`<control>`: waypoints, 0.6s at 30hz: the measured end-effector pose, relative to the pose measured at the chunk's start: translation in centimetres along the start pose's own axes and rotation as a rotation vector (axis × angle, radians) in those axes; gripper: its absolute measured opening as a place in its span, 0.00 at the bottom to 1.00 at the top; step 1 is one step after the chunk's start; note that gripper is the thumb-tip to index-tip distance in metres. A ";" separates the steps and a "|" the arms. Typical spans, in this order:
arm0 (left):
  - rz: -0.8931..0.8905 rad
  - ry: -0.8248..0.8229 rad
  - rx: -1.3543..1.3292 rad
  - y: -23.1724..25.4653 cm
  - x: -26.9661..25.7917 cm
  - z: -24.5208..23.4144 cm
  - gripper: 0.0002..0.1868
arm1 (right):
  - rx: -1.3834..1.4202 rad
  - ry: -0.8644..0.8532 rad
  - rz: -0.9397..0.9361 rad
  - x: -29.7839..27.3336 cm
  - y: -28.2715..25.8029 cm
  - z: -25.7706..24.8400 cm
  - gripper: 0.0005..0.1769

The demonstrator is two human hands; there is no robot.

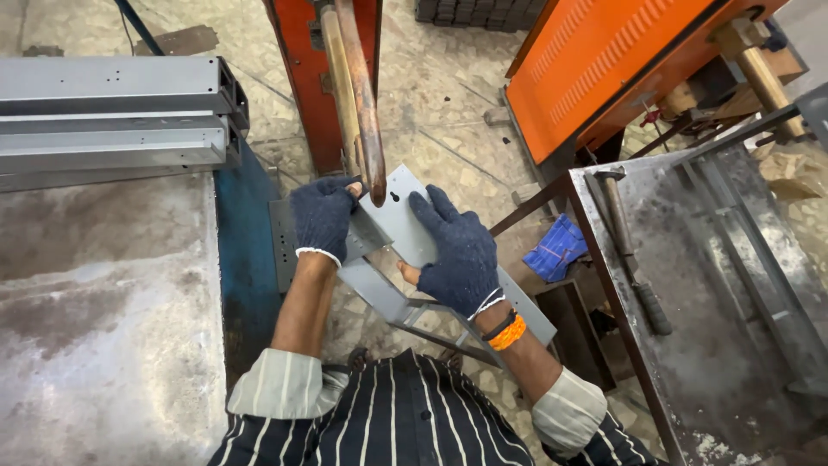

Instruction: Assemble metal enclosures by using a spot welding machine to join sheet metal parts.

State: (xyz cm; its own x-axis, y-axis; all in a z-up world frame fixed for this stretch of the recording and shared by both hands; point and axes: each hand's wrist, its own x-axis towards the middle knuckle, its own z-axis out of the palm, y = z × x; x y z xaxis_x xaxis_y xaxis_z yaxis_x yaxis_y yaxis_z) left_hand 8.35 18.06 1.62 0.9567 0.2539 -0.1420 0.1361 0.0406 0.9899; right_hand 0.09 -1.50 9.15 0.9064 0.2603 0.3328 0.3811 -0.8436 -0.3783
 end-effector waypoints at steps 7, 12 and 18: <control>0.000 -0.053 -0.252 -1.6 -1.0 -0.3 0.19 | -0.015 0.026 -0.018 0.1 0.0 -0.4 0.51; 0.325 -0.031 -0.055 -2.5 -2.9 0.4 0.31 | -0.030 0.001 -0.019 0.1 0.0 -0.5 0.52; 0.195 0.027 -0.194 -1.2 -3.3 1.1 0.30 | -0.004 -0.033 0.012 0.0 0.1 -0.1 0.52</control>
State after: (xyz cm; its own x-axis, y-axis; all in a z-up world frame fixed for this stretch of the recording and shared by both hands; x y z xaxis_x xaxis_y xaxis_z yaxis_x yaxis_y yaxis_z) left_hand 5.31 16.14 0.85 0.9525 0.3007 0.0486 -0.1042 0.1717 0.9796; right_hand 0.12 -1.61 9.21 0.9164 0.2654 0.2995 0.3695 -0.8487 -0.3783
